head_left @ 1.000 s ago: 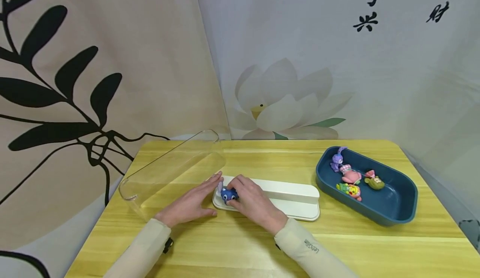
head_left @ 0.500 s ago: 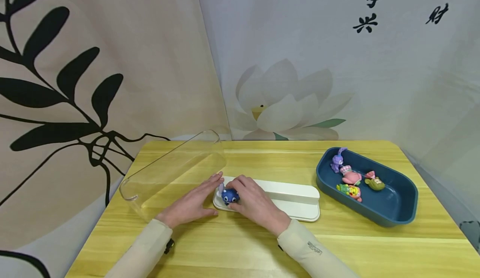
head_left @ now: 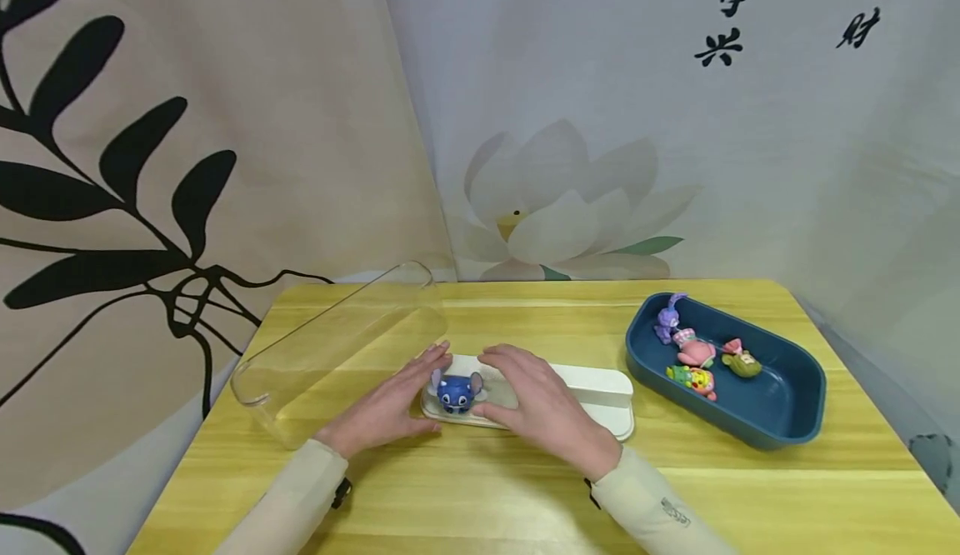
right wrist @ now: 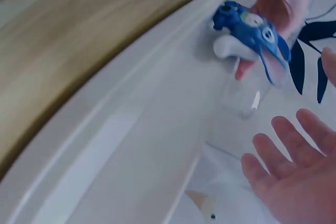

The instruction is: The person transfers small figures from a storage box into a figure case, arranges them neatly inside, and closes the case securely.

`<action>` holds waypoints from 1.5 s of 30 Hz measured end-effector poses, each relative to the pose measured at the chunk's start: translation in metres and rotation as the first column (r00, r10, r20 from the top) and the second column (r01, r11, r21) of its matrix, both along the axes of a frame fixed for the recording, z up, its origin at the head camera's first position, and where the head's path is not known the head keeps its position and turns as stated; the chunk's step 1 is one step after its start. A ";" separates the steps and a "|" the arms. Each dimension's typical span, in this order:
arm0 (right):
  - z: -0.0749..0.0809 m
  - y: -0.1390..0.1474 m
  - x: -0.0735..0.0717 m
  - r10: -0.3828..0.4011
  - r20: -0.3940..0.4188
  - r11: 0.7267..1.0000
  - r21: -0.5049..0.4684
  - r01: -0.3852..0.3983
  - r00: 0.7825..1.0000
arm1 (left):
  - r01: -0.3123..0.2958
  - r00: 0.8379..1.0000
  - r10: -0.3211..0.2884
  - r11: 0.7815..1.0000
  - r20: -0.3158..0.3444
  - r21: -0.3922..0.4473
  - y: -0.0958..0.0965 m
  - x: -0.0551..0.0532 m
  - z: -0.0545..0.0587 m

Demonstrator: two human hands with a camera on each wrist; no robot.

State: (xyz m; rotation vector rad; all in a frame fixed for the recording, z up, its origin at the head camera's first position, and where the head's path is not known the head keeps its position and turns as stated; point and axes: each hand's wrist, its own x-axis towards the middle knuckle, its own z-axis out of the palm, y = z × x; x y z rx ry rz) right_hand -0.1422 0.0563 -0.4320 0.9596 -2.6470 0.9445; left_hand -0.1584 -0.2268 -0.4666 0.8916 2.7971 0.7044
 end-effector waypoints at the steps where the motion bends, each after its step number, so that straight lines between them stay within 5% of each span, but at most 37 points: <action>1: 0.002 0.004 0.001 -0.008 0.008 1.000 -0.004 0.008 1.000 | -0.003 1.000 0.003 1.000 0.004 0.000 0.001 0.000 0.000; 15: 0.019 0.081 0.013 -0.164 -0.038 0.984 -0.075 0.161 0.986 | 0.001 1.000 -0.001 1.000 0.025 0.004 0.003 -0.003 -0.002; 27: 0.027 0.145 0.016 -0.302 0.025 0.950 -0.079 0.303 0.953 | 0.003 1.000 -0.003 1.000 0.017 -0.029 0.002 -0.003 -0.001; 45: 0.002 0.226 0.008 -0.485 0.151 0.874 0.067 0.481 0.861 | 0.006 1.000 -0.006 1.000 0.017 -0.026 0.002 -0.002 -0.001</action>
